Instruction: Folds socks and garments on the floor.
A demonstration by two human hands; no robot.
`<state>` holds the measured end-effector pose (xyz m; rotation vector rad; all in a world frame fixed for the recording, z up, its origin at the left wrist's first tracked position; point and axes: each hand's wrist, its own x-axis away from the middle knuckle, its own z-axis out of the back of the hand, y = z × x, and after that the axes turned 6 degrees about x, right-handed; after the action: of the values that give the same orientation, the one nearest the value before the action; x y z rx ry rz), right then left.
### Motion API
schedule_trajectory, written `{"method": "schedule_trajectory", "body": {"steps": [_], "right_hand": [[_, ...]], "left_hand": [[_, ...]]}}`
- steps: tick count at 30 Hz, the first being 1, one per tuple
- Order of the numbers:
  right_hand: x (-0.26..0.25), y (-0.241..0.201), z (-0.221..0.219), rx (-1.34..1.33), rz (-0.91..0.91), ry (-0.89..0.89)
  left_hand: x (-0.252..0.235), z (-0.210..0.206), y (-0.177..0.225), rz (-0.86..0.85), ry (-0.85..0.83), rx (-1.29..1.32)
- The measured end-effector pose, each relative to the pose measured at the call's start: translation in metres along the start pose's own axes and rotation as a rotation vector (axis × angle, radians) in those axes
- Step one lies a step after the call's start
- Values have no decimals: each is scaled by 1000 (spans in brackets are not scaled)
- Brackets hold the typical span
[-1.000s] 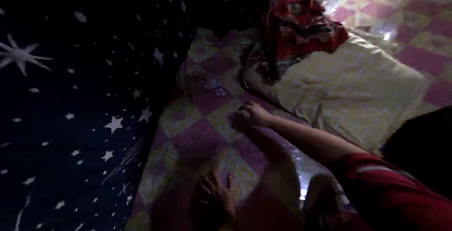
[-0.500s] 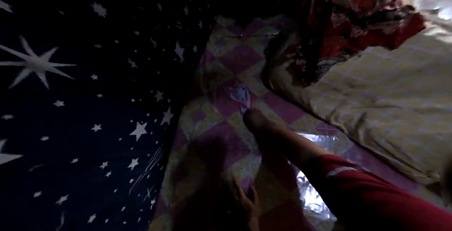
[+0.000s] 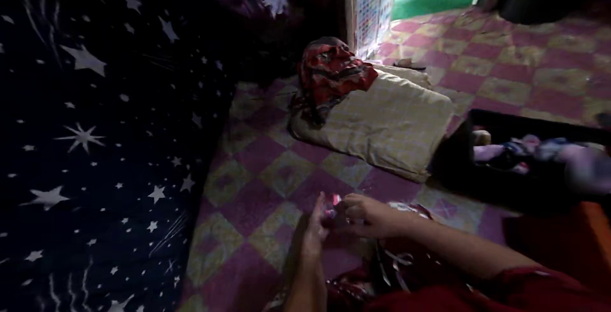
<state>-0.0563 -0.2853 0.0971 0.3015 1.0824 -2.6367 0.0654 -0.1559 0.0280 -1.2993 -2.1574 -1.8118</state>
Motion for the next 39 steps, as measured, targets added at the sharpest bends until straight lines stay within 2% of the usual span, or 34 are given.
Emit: {"method": "schedule_trajectory", "body": {"steps": [2,4,6,8,10,12,14,17,19,21,23,26,31,34,36,39], "right_hand": [[25,-20,14,-17,51,-52],[46,-32,28,-115,67,-32],[61,-31,32,-180,97,187],[66,-26,34,-165,-7,447],[61,-20,39,-141,-114,549],[51,-21,46,-176,-129,504],[42,-26,52,-198,-84,419],[34,-35,54,-194,-35,364],[28,-39,49,-209,-34,408],[23,-47,44,-250,-110,434],[21,-52,45,-277,-196,383],[24,-52,55,-440,-310,230],[33,-47,54,-513,-306,-24],[40,-41,69,-393,-259,-109],[50,-35,89,-208,-246,-78],[69,-26,118,124,-203,-34]], "left_hand": [[18,-19,19,-112,-192,0],[33,-33,39,-277,-303,-39],[50,-40,57,-380,-338,-45],[70,-46,73,-424,-383,-75],[88,-51,86,-480,-472,-128],[100,-52,98,-524,-565,-203],[109,-53,107,-596,-569,-307],[116,-60,118,-730,-465,-431],[126,-66,127,-760,-374,-556],[131,-71,131,-761,-325,-682],[132,-70,137,-727,-330,-770],[126,-61,147,-655,-337,-794],[125,-60,155,-599,-339,-794],[118,-49,165,-611,-385,-999],[115,-37,172,-609,-356,-1358],[115,-35,162,-548,-276,-1652]]}}
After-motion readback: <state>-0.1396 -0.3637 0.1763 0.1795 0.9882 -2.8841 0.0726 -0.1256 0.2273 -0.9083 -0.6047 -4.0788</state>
